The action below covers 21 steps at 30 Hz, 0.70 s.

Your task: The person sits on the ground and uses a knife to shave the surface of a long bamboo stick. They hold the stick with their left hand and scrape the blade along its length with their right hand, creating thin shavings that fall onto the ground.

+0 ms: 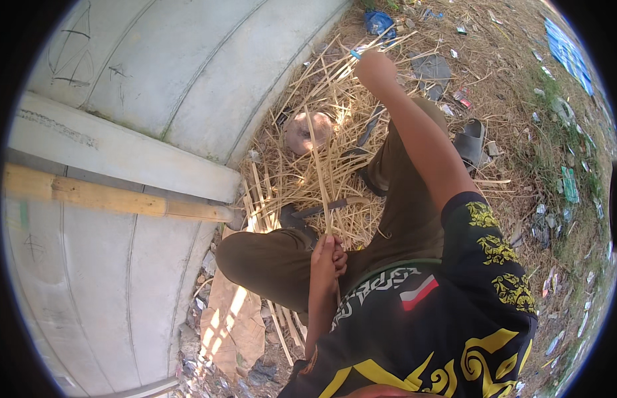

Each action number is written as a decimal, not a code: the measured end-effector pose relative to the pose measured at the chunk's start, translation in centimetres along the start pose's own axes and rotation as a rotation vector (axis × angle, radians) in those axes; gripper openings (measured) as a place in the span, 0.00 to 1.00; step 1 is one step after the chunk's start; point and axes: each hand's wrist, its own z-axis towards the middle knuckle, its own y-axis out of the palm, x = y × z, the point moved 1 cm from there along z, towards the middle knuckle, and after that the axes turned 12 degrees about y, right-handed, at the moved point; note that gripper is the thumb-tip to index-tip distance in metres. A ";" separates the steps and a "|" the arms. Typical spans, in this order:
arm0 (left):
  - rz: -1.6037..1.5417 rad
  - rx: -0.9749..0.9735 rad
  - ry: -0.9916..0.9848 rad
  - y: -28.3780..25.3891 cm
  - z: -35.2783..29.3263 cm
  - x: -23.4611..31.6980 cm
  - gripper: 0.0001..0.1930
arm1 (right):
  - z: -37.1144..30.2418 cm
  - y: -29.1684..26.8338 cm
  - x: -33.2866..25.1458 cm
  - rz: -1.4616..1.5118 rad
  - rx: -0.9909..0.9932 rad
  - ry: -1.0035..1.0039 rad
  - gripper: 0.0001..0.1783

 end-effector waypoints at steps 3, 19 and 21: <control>-0.026 0.058 0.073 -0.2 0.5 0.9 0.09 | -4.2 -3.6 -4.2 0.250 -0.368 0.087 0.14; 0.208 0.058 0.163 2.7 2.4 1.9 0.11 | -5.3 1.3 -5.4 -0.143 -0.196 -0.290 0.07; 0.244 -0.027 0.149 3.2 1.2 0.8 0.11 | -3.3 0.4 -4.8 -0.138 -0.178 -0.059 0.07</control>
